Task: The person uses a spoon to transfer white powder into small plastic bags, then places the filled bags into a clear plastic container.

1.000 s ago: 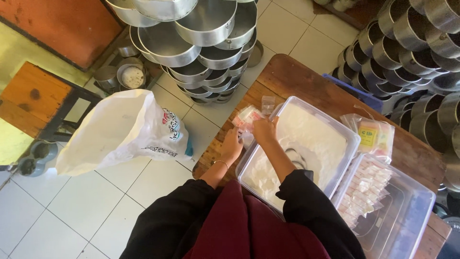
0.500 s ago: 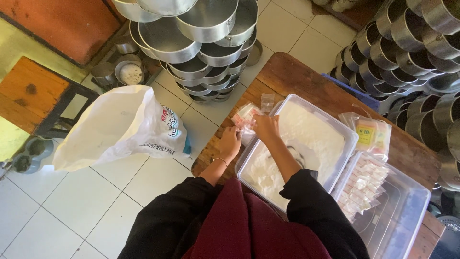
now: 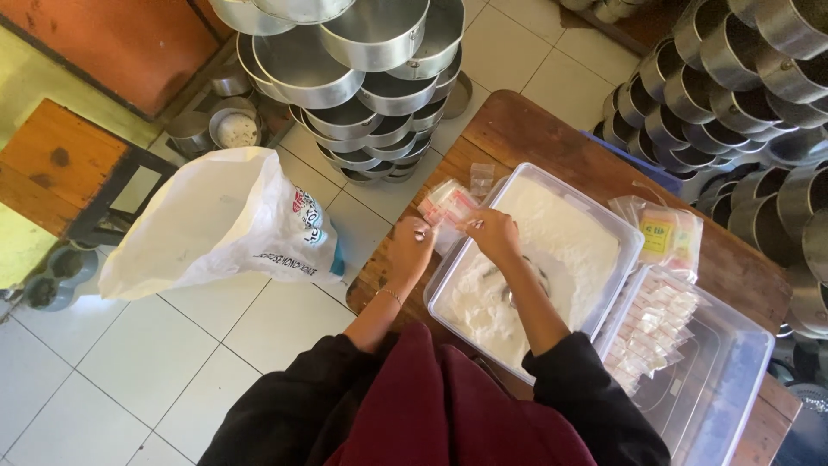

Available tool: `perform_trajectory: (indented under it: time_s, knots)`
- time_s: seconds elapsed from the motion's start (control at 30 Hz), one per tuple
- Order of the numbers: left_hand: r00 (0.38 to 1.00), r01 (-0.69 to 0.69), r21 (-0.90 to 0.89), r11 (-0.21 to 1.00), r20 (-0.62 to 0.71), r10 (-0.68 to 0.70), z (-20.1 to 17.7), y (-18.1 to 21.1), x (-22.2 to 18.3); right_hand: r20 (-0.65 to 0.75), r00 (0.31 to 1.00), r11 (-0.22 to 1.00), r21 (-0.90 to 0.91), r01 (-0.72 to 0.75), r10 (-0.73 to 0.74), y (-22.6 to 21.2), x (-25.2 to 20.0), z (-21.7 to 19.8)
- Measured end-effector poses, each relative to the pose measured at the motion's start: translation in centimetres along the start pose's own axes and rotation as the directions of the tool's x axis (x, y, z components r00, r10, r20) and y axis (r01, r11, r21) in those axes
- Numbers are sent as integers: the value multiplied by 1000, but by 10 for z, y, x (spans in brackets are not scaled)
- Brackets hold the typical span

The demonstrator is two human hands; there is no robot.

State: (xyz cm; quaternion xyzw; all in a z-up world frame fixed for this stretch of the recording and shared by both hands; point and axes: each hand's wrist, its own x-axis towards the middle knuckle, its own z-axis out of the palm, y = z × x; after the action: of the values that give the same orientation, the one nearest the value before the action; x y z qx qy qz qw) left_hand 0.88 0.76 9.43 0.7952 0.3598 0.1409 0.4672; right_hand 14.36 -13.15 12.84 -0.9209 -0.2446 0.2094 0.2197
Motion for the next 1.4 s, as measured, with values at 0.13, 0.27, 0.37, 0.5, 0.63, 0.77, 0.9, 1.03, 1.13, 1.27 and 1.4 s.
perform_trajectory:
  time_s: [0.13, 0.27, 0.37, 0.5, 0.63, 0.77, 0.9, 1.03, 1.13, 1.27, 1.4]
  knots:
    - [995, 18, -235, 972, 103, 6, -11, 53, -31, -72, 997, 989, 145, -4, 15, 15, -20, 13]
    - [986, 67, -233, 970, 163, -29, 18, 34, -34, -184, 982, 957, 290, 4, 52, 28, -58, 17]
    - [968, 33, -199, 979, 252, 19, 29, 38, -51, -239, 965, 954, 297, -38, 113, 34, -93, 16]
    - [921, -56, -208, 977, 368, 131, 41, 44, -78, -265, 935, 929, 344, -137, 236, 53, -130, 19]
    - [882, -97, -226, 969, 432, 189, 62, 43, -96, -183, 918, 824, 526, -212, 353, 80, -157, 21]
    - [825, -222, -233, 947, 473, 310, 83, 34, -102, -97, 914, 549, 823, -149, 394, 95, -182, 23]
    - [762, -282, -227, 932, 537, 362, 71, 57, -124, -176, 897, 534, 842, -75, 405, 118, -196, 39]
    - [746, -313, -172, 934, 564, 354, 91, 57, -142, -300, 823, 630, 772, -89, 483, 119, -202, 57]
    - [739, -407, -124, 905, 538, 406, 100, 61, -149, -417, 741, 705, 701, -107, 526, 114, -202, 65]
    - [729, -480, -29, 877, 543, 417, 93, 81, -161, -454, 653, 693, 705, -152, 606, 95, -217, 55]
    - [701, -505, 17, 863, 591, 399, 114, 63, -159, -442, 636, 647, 753, -121, 633, 104, -217, 60]
